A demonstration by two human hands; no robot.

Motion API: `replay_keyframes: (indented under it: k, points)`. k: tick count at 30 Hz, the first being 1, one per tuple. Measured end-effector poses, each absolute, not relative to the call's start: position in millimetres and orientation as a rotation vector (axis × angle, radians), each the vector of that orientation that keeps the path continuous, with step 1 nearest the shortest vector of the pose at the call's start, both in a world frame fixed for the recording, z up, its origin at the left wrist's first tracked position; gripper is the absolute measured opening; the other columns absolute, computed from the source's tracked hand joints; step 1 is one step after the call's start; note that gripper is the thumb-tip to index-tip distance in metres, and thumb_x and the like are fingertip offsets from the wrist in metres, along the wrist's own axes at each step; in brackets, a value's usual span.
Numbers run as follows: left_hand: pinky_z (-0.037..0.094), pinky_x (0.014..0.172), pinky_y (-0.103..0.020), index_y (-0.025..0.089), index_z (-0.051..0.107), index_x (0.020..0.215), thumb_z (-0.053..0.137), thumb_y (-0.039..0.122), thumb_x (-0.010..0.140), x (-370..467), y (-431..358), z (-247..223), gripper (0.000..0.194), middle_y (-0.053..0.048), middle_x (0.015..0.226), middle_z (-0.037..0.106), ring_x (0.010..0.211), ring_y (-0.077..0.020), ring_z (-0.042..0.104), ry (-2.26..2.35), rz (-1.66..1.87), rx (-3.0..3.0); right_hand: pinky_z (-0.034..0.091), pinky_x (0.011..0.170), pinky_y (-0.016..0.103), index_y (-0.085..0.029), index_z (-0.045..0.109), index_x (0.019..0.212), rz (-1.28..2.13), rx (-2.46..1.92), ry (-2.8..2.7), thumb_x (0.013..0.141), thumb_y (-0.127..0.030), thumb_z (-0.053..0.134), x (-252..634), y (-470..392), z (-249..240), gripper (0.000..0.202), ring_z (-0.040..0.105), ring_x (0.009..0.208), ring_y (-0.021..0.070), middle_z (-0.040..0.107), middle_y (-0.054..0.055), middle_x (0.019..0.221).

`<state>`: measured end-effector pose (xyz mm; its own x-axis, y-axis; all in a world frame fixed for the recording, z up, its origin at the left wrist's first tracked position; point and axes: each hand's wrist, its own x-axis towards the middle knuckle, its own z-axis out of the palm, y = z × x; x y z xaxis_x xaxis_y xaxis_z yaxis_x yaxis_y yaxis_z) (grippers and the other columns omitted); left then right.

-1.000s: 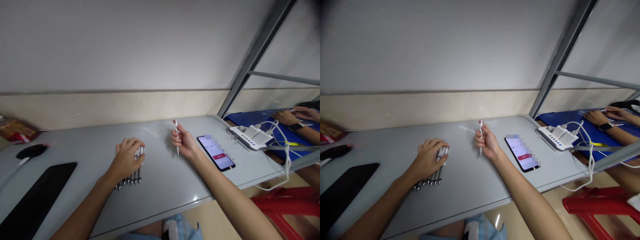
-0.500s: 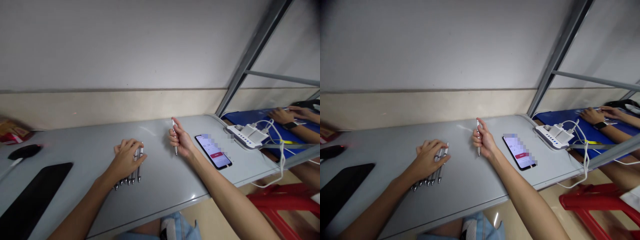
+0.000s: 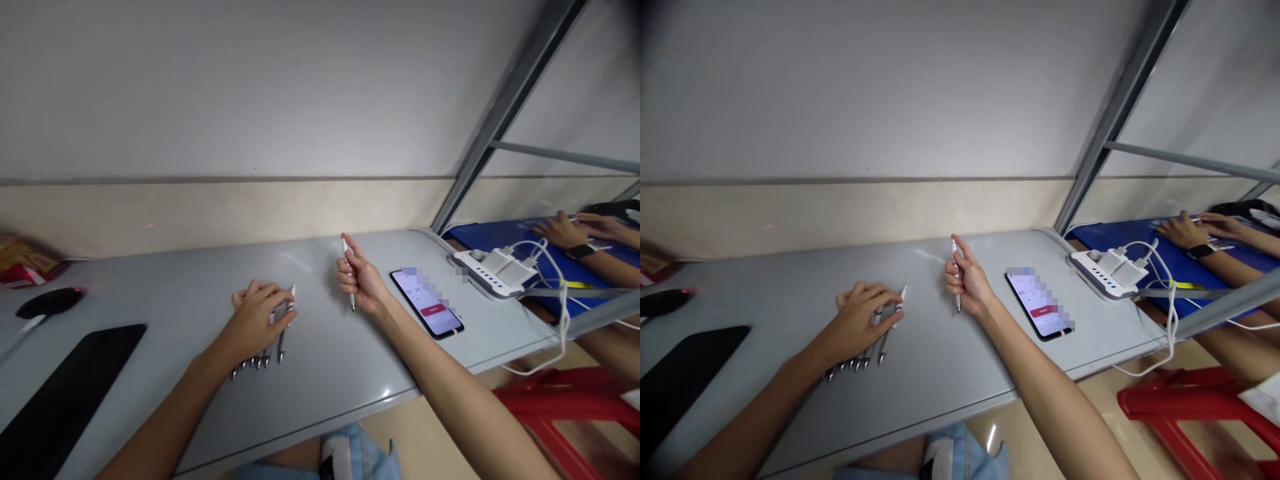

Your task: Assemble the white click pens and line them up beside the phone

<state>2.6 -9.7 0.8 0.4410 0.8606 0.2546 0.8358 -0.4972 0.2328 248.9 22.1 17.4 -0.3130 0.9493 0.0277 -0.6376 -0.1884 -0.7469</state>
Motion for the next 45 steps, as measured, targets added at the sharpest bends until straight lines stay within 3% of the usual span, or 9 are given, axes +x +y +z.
replay_keyframes:
  k: [12, 19, 26, 33, 40, 45]
  points:
    - [0.027, 0.08, -0.039, 0.028, 0.066, 0.101, 0.054, 0.043, 0.088, 5.0, -13.6, 4.5, 0.023, -0.002, 0.094, 0.067, 0.096, -0.0227, 0.051, 1.497, 0.54, 2.622, 0.011, 0.039, 0.015, -0.03, 0.044, 0.107, 1.683, -0.717, -0.857, 0.087, -0.036, 0.057, 242.5, 20.7, 18.8, 0.025, 0.021, 0.043, 0.0052, 0.036, -0.009, 0.061]
    - [0.027, 0.077, -0.037, 0.029, 0.07, 0.089, 0.055, 0.039, 0.086, 6.5, -14.9, 5.3, 0.018, -0.001, 0.081, 0.067, 0.09, -0.0211, 0.053, 1.443, 0.554, 2.623, 0.038, 0.047, 0.021, -0.021, 0.059, 0.095, 1.216, -1.221, -1.313, 0.078, -0.027, 0.06, 235.7, 20.2, 7.2, 0.018, 0.049, 0.055, 0.0093, 0.053, -0.002, 0.073]
    - [0.027, 0.077, -0.037, 0.026, 0.067, 0.08, 0.053, 0.037, 0.087, 9.5, -15.8, 7.9, 0.019, 0.0, 0.077, 0.066, 0.092, -0.0222, 0.053, 1.468, 0.494, 2.622, 0.034, 0.059, 0.028, -0.017, 0.069, 0.082, 0.583, -1.756, -1.746, 0.076, -0.021, 0.062, 244.7, 18.2, 8.5, 0.01, 0.053, 0.065, 0.0157, 0.065, 0.008, 0.074]
    - [0.028, 0.079, -0.038, 0.026, 0.064, 0.088, 0.057, 0.036, 0.084, 9.6, -15.8, 9.0, 0.013, 0.0, 0.079, 0.067, 0.089, -0.0224, 0.054, 1.602, 0.619, 2.53, 0.034, 0.06, 0.028, -0.019, 0.066, 0.102, 0.531, -1.966, -1.819, 0.072, -0.025, 0.069, 258.7, 21.3, 9.5, 0.03, 0.058, 0.072, 0.0194, 0.068, 0.011, 0.088]
    - [0.036, 0.081, -0.037, 0.024, 0.061, 0.092, 0.057, 0.033, 0.081, 11.1, -16.4, 19.8, 0.015, 0.001, 0.08, 0.063, 0.083, -0.0197, 0.057, 1.658, 0.796, 2.376, 0.032, 0.058, 0.029, -0.018, 0.067, 0.084, 0.48, -2.02, -1.805, 0.073, -0.02, 0.065, 265.1, 22.9, 12.3, 0.011, 0.056, 0.068, 0.0196, 0.066, 0.011, 0.08]
    - [0.043, 0.071, -0.028, 0.022, 0.059, 0.094, 0.054, 0.032, 0.083, 7.7, -14.1, 18.2, 0.016, 0.002, 0.075, 0.058, 0.072, -0.0146, 0.057, 1.52, 0.93, 2.298, 0.034, 0.06, 0.029, -0.019, 0.065, 0.095, 0.434, -1.949, -1.762, 0.077, -0.025, 0.066, 264.6, 22.9, 11.3, 0.019, 0.054, 0.066, 0.0177, 0.065, 0.008, 0.079]
